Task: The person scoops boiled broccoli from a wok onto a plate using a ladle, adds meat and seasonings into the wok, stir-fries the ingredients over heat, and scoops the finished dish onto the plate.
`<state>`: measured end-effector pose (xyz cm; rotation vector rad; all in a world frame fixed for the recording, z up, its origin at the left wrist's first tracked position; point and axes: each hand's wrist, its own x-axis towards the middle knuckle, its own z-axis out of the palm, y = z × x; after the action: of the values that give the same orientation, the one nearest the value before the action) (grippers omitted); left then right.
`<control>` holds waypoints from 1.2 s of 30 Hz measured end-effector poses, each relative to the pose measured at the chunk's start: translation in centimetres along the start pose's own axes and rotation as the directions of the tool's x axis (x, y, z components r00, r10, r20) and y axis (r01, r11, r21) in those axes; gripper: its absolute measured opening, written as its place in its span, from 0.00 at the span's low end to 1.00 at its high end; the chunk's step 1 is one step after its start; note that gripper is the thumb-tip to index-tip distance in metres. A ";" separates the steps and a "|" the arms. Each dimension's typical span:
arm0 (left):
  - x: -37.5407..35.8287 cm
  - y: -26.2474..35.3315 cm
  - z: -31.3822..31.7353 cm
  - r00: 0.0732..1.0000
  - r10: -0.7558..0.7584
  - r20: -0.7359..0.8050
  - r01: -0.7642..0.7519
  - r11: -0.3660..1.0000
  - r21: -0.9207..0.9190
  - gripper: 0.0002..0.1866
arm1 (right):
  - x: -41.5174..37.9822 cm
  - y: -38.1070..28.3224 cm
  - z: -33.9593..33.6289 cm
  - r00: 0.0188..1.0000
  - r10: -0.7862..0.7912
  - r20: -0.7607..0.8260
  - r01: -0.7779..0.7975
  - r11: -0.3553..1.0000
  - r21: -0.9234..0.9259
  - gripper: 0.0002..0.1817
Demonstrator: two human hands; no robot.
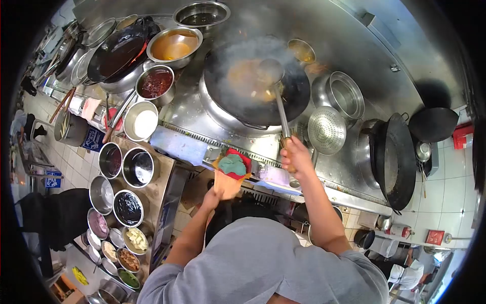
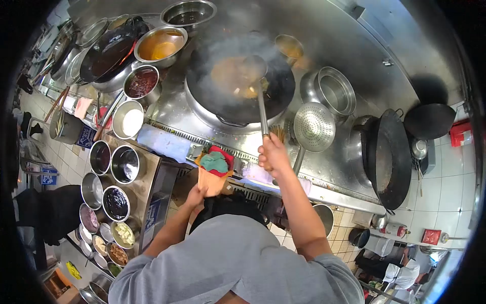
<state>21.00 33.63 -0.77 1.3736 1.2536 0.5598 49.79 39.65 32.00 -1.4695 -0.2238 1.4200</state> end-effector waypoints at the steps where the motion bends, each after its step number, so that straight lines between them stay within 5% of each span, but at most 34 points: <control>1: -1.7 -0.8 -1.2 0.995 -0.103 -0.003 0.103 0.994 -0.028 0.20 | 0.9 -0.4 -1.8 0.986 0.037 0.165 -0.064 0.985 0.160 0.11; 2: -2.8 -0.1 -2.8 0.993 -0.114 -0.003 0.114 0.993 -0.027 0.20 | 1.1 -1.2 -2.5 0.985 0.048 0.165 -0.075 0.984 0.160 0.11; 4: -4.8 2.9 -6.2 0.930 -0.363 0.064 0.316 0.875 0.366 0.17 | 1.6 -2.2 -2.6 0.848 0.144 0.510 -0.479 0.618 0.623 0.11; 5: -5.4 -0.6 -6.2 0.951 -0.308 0.026 0.281 0.895 0.346 0.17 | 1.5 -1.7 -1.5 0.880 0.147 0.451 -0.397 0.750 0.530 0.11; 6: -6.0 -1.1 -6.8 0.950 -0.312 0.027 0.283 0.892 0.352 0.17 | 0.9 -2.1 -0.9 0.881 0.149 0.450 -0.399 0.745 0.535 0.11; 7: -6.3 -1.5 -7.3 0.947 -0.317 0.045 0.273 0.872 0.405 0.16 | 0.1 -2.8 -0.3 0.966 0.126 0.227 -0.185 0.948 0.260 0.13; 8: -6.5 -1.7 -7.6 0.944 -0.324 0.061 0.263 0.852 0.453 0.15 | -0.1 -3.5 0.0 1.000 0.014 0.021 -0.012 0.994 -0.105 0.15; 9: -6.7 -1.6 -7.9 0.942 -0.328 0.067 0.264 0.851 0.454 0.15 | 1.0 -4.0 -1.2 0.997 -0.080 -0.009 0.075 0.962 -0.263 0.20; 11: -6.2 -1.0 -8.1 0.965 -0.250 -0.073 0.260 0.935 0.240 0.13 | 2.9 -3.2 -1.2 0.983 -0.181 -0.004 0.163 0.889 -0.428 0.22; 13: -5.0 2.6 -8.7 0.979 -0.189 -0.081 0.203 0.952 0.228 0.12 | 4.8 -1.3 -0.5 0.929 -0.366 -0.057 0.241 0.714 -0.657 0.27; 16: -0.9 11.4 -9.3 0.996 0.029 -0.085 -0.010 0.977 0.213 0.07 | 6.2 0.4 -0.6 0.954 -0.299 0.013 0.223 0.679 -0.699 0.29; 17: 0.2 15.6 -9.8 0.991 0.116 -0.065 -0.094 0.955 0.280 0.07 | 7.7 1.8 -2.6 0.881 -0.448 0.153 0.345 0.386 -0.856 0.29; 18: 1.2 19.8 -10.1 0.978 0.203 -0.038 -0.178 0.922 0.344 0.07 | 6.4 1.5 -3.3 0.879 -0.453 0.147 0.344 0.390 -0.854 0.29; 20: 3.3 25.6 -9.5 0.920 0.382 -0.091 -0.339 0.889 0.307 0.06 | 2.6 0.4 -4.0 0.888 -0.398 0.229 0.263 0.031 -0.964 0.29; 22: 4.9 30.2 -8.3 0.835 0.540 -0.107 -0.479 0.807 0.346 0.06 | 2.0 0.5 -8.7 0.863 -0.452 0.227 0.188 -0.129 -0.974 0.29; 25: 7.1 33.6 -4.9 0.692 0.708 -0.141 -0.611 0.679 0.408 0.06 | -1.3 -2.5 -10.3 0.876 -0.465 0.127 0.056 -0.163 -0.985 0.28; 27: 9.4 33.2 -3.7 0.712 0.699 -0.070 -0.607 0.663 0.438 0.05 | -1.7 -1.8 -11.0 0.828 -0.552 0.102 0.170 0.074 -0.983 0.25; 28: 10.8 32.8 -3.1 0.734 0.679 0.004 -0.604 0.650 0.461 0.05 | -0.6 -1.7 -11.1 0.820 -0.563 0.103 0.176 0.077 -0.981 0.25; 30: 11.1 32.5 -2.3 0.746 0.665 0.030 -0.586 0.636 0.502 0.05 | 0.9 -1.5 -8.9 0.824 -0.525 0.214 0.406 0.284 -0.869 0.23; 33: 10.9 32.8 -3.0 0.760 0.645 0.077 -0.583 0.626 0.518 0.11 | 3.5 -9.8 -5.6 0.939 -0.335 -0.072 0.208 0.724 -0.658 0.25; 35: 9.9 33.1 -3.4 0.766 0.643 0.030 -0.559 0.641 0.526 0.15 | 13.2 -10.8 -6.8 0.707 -0.703 0.077 0.476 0.392 -0.787 0.27; 36: 9.1 33.0 -3.7 0.770 0.637 -0.031 -0.527 0.663 0.531 0.18 | 16.4 -11.5 -5.5 0.627 -0.779 0.015 0.320 0.240 -0.917 0.26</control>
<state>32.34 50.04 27.30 2.2533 1.1461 0.8914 64.66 53.88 28.97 -2.1531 -1.2287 0.1810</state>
